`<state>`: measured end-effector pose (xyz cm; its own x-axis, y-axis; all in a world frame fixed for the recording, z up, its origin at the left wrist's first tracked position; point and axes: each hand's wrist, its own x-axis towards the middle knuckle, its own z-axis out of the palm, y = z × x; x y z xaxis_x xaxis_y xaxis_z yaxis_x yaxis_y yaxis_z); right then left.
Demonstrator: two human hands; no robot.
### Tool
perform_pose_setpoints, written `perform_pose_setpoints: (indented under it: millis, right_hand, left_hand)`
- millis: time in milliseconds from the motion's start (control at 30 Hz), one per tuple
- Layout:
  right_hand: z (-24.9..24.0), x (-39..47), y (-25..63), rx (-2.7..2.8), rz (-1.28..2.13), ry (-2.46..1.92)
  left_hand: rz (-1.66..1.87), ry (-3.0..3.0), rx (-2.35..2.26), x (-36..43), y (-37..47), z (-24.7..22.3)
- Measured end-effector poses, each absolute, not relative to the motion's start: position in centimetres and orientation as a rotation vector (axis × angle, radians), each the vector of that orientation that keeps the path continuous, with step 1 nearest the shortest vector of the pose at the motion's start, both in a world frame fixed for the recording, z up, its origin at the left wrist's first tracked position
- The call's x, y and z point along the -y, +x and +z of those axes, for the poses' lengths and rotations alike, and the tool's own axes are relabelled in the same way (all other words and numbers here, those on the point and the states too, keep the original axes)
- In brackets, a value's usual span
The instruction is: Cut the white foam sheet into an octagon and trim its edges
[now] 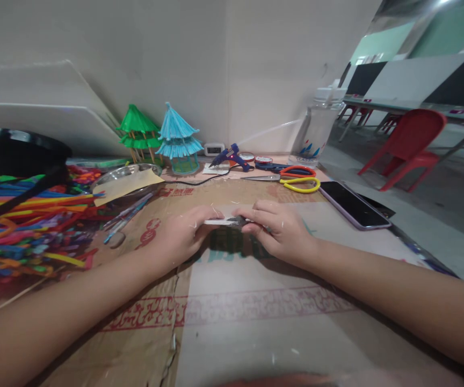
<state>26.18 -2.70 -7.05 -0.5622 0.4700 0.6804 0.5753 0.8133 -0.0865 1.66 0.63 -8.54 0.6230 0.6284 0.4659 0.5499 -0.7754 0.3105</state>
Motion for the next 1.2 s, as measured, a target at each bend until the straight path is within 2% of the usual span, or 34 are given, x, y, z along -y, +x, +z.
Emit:
perform_pose_setpoints:
  millis: [333,600,767,933,1200]
  right_hand:
    - [-7.2,2.7,26.1,2.265,-0.139,-0.791]
    - [-8.0,1.7,26.6,1.846,0.222,-1.058]
    - [-8.1,1.5,26.2,1.864,0.368,-1.163]
    - [-8.0,1.8,26.0,1.953,0.339,-1.103]
    - [-7.6,1.7,26.9,2.039,0.079,-0.923]
  left_hand:
    - [0.845,2.699,-1.001,-0.7,1.7,-8.6]
    - [0.894,2.346,-1.146,-0.7,1.8,-8.4]
    - [0.869,2.207,-1.168,-1.0,1.6,-8.8]
    - [0.913,2.286,-1.191,-0.9,1.6,-8.8]
    - [1.013,2.38,-1.082,-1.0,1.6,-8.2]
